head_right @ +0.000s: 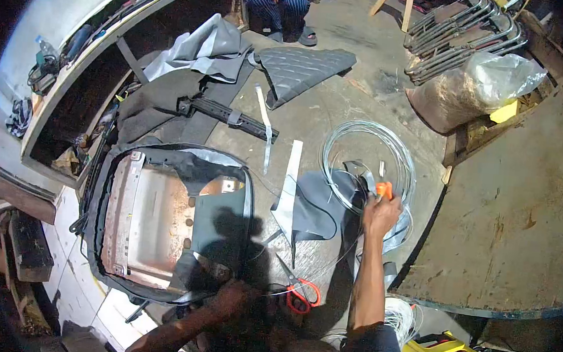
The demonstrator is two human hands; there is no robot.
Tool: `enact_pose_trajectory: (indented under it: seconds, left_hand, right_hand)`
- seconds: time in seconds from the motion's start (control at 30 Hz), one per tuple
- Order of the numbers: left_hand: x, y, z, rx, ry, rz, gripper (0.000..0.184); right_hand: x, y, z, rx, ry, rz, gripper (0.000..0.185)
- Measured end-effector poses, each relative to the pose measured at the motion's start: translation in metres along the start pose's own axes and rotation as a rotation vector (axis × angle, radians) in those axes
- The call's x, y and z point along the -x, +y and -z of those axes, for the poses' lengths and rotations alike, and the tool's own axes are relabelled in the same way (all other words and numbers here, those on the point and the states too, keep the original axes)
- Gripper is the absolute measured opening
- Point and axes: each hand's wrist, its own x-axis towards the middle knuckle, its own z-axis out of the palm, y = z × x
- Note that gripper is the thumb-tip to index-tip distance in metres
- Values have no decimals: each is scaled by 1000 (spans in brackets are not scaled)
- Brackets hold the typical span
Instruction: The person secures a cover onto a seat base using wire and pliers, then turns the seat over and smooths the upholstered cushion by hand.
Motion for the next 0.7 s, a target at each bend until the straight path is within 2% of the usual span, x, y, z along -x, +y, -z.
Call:
enact_pose_trajectory:
  seconds: [0.03, 0.13, 0.2, 0.23, 0.3, 0.33, 0.37, 0.4, 0.43, 0.53, 0.57, 0.67, 0.7]
  left_hand:
    - [-3, -8, -11, -2, 30, -6, 32]
    - [0, -17, -29, 66, 99, -79, 33]
    - [0, -9, -22, 66, 12, -11, 32]
    - [-6, -8, -14, 49, -65, 37, 31]
    - [-7, -9, -7, 102, -43, 53, 30]
    - [-1, -8, -6, 149, -19, 74, 28]
    - [2, -5, -3, 308, 127, 100, 26]
    - [-6, -8, 7, 451, 297, 131, 25]
    - [-9, -6, 37, 477, 283, 208, 26]
    - [-20, -9, 94, 502, 363, 328, 26]
    - [-24, -7, 111, 507, 370, 343, 26]
    - [-45, 1, 159, 536, 461, 262, 25]
    - [-54, 3, 166, 596, 515, 169, 27]
  right_hand:
    - [-5, 10, -14, 18, -23, -113, 52]
    - [-2, 37, -41, 113, -141, -81, 52]
    - [-2, 56, -58, 104, -350, -18, 49]
    - [-4, 63, -63, 112, -362, -16, 49]
    - [2, 67, -68, -24, -316, -63, 44]
    - [3, 66, -67, 17, -216, -6, 43]
    - [7, 54, -47, 54, -124, 56, 43]
    - [11, 42, -27, -181, -114, 14, 40]
    - [16, 29, -5, -412, -117, -36, 38]
    - [33, -24, 62, -354, -139, 77, 31]
    - [40, -32, 71, -450, -106, 192, 28]
    - [51, -64, 101, -591, -48, 441, 27]
    - [51, -76, 109, -598, -14, 504, 29]
